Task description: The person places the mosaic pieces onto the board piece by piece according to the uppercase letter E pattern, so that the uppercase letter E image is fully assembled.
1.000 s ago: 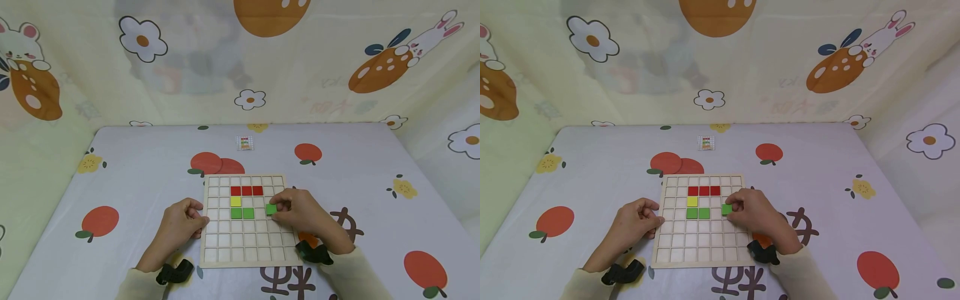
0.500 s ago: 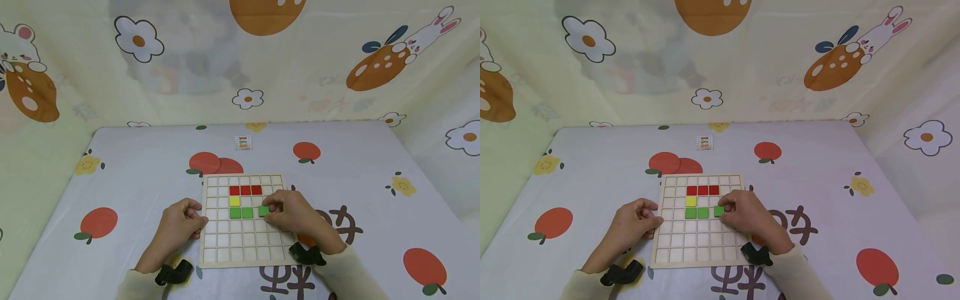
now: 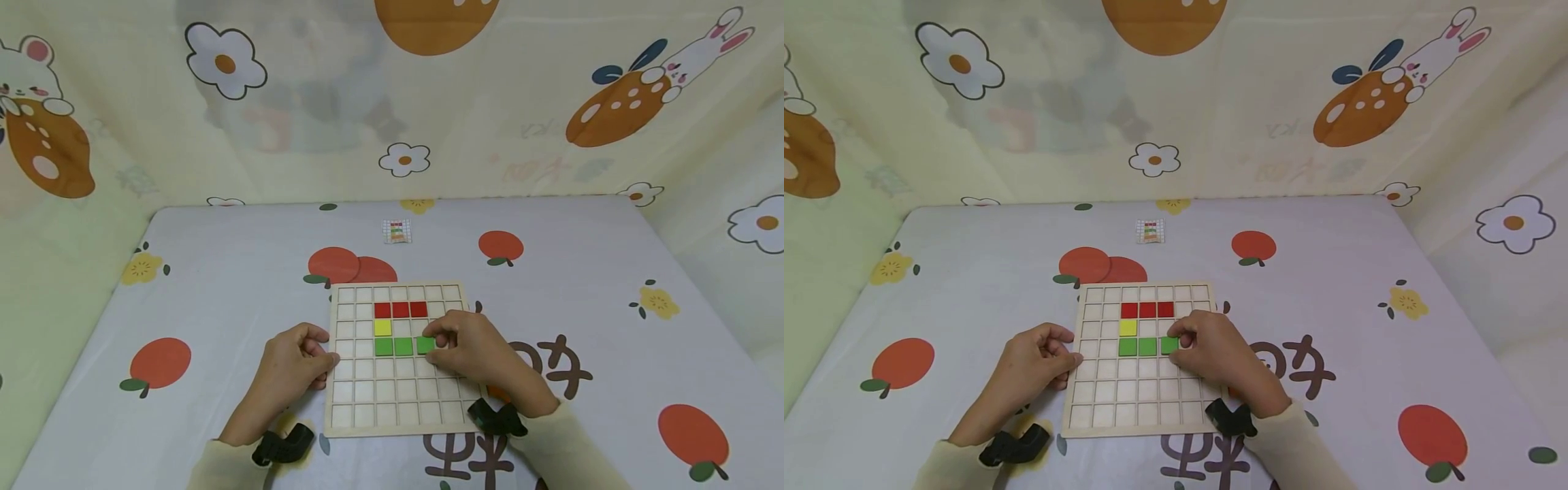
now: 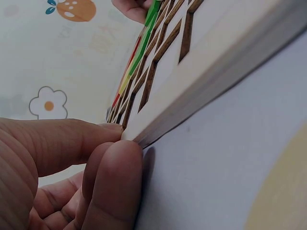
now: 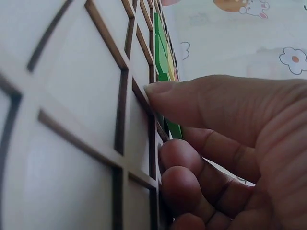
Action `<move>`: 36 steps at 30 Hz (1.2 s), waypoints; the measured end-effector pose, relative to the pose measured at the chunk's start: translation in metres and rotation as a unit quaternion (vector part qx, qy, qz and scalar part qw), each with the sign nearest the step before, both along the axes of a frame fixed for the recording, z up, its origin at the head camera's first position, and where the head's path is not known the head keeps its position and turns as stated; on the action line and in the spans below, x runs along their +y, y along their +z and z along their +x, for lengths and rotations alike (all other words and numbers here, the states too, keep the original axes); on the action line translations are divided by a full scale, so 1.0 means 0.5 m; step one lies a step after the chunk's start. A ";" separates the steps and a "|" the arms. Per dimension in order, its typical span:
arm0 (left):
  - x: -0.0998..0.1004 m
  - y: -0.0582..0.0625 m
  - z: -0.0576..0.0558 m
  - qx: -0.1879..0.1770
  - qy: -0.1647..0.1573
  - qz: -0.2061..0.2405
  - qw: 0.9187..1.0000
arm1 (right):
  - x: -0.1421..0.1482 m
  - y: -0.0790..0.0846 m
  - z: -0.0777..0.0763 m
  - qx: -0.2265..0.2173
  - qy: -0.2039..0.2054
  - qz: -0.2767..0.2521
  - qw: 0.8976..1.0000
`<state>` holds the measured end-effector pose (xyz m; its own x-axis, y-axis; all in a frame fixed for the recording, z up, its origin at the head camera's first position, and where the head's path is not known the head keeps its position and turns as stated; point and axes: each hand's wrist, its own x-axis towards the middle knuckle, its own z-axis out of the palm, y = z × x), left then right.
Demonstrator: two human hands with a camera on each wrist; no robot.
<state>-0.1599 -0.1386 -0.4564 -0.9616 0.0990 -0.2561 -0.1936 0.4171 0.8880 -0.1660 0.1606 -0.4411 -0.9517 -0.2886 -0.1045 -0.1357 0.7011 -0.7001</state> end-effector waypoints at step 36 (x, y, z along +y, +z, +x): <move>0.001 -0.002 -0.001 0.000 -0.001 0.002 1.000 | -0.008 -0.001 0.001 -0.003 -0.009 0.018 1.000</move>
